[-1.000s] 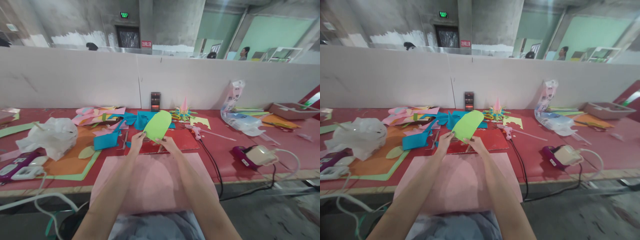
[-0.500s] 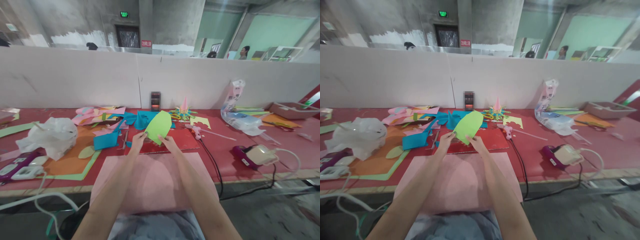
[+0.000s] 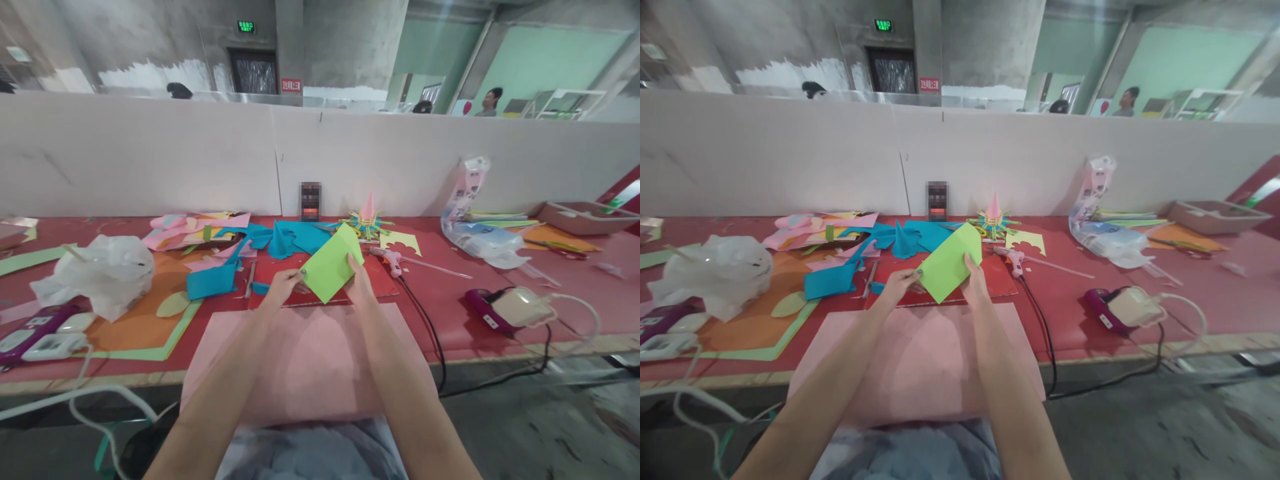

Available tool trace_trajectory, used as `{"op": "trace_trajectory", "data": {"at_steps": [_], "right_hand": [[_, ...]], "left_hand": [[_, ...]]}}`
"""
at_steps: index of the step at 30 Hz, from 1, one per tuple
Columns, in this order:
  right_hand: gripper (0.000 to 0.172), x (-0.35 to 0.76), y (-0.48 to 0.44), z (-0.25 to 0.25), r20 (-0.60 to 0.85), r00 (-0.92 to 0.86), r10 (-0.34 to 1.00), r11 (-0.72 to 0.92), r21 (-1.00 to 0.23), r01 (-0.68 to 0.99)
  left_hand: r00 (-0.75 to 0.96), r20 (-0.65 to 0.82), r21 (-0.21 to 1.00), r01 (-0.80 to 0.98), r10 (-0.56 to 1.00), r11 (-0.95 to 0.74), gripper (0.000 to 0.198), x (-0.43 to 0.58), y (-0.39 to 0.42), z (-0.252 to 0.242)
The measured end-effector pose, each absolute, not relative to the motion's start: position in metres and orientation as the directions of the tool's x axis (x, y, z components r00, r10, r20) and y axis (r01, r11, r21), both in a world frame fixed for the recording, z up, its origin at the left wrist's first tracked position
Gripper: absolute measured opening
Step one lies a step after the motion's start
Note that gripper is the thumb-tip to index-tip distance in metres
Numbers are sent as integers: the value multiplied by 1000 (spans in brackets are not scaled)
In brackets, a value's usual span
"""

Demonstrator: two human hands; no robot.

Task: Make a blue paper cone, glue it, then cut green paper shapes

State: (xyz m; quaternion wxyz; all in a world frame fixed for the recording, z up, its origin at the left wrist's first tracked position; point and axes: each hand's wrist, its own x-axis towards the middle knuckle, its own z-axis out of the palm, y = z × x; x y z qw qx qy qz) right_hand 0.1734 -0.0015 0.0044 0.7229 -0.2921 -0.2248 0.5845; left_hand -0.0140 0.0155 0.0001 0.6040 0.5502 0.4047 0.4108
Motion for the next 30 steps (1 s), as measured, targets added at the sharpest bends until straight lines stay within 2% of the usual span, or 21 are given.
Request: {"op": "trace_trajectory", "data": {"at_steps": [4, 8, 15, 22, 26, 30], "right_hand": [[37, 181, 2, 2, -22, 284, 959, 183, -718, -672], [36, 187, 8, -3, -89, 351, 932, 170, -750, -640], [32, 209, 15, -12, -74, 402, 913, 224, -733, -643], [37, 195, 8, -10, -1, 313, 950, 200, -768, -609], [35, 179, 4, -8, -47, 269, 962, 120, -813, -570], [31, 174, 2, -9, -57, 237, 970, 86, -832, -548]], "left_hand": [[377, -32, 999, -29, 926, 46, 24, -16, 17, -3], [405, -43, 999, -1, 913, 48, 21, -18, 19, -4], [432, -60, 998, 31, 900, 51, 18, -20, 20, -3], [389, -149, 988, 93, 909, 122, 22, -48, 4, 5], [275, -194, 977, 139, 942, 161, 28, -71, -18, 4], [233, -208, 975, 127, 950, 183, 27, -86, -45, -4]]}}
